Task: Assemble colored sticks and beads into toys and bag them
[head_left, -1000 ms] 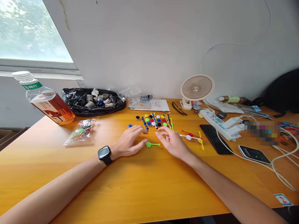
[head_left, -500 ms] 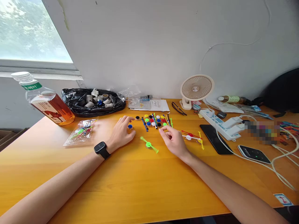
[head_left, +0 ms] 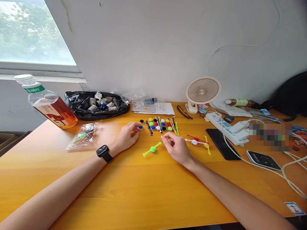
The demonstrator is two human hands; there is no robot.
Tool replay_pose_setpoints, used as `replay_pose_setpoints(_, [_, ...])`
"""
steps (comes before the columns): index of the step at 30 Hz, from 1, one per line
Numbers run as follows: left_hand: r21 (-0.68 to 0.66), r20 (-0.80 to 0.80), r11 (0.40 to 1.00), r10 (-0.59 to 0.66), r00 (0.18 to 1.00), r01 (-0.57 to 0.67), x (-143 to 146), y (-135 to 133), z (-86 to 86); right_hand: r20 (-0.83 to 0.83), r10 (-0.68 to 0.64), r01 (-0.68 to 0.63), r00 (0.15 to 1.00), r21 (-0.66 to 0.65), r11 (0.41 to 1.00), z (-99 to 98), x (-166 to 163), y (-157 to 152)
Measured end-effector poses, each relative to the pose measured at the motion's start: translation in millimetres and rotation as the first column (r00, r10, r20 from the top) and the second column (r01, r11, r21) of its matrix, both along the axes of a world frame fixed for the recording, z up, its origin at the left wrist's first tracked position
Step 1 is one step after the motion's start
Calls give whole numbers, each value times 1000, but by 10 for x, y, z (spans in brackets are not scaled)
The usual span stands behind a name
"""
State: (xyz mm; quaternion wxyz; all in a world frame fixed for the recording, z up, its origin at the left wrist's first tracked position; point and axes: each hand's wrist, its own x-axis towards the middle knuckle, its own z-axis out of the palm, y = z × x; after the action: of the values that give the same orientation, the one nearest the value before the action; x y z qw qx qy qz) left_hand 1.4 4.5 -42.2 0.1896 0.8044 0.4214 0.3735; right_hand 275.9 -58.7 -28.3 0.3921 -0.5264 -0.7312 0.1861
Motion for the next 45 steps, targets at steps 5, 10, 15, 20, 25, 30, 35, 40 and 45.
replay_pose_setpoints(5, [14, -65, 999, -49, 997, 50, 6, -11, 21, -13, 30, -30, 999, -6, 1000, -23, -6, -4])
replay_pose_setpoints(10, [89, -215, 992, -71, 974, 92, 10, -17, 23, -35, 49, -50, 998, -17, 999, -32, -9, -11])
replay_pose_setpoints(15, [32, -364, 998, -33, 931, 48, -11, 11, -4, -32, 60, -61, 998, -27, 998, -35, -11, -17])
replay_pose_setpoints(20, [28, -415, 997, -49, 909, 66, -11, 19, 12, -29, 75, -76, 997, -41, 996, -34, -19, -16])
replay_pose_setpoints(25, [80, -393, 996, -1, 919, 36, 12, -21, 53, -28, 72, -73, 997, -45, 996, -33, -22, -14])
replay_pose_setpoints(30, [85, -386, 996, -5, 923, 41, 19, -42, 60, -37, 85, -86, 996, -44, 995, -27, -21, -18])
replay_pose_setpoints(35, [56, -411, 989, -105, 906, 140, 17, -39, 68, -38, 101, -103, 994, -50, 993, -28, -26, -19])
replay_pose_setpoints(40, [56, -408, 982, -144, 902, 182, 14, -52, 109, -34, 117, -119, 993, -64, 991, -41, -28, -25])
replay_pose_setpoints(45, [147, -330, 972, -126, 935, 183, 33, -56, 124, -43, 124, -127, 991, -65, 990, -28, -36, -36])
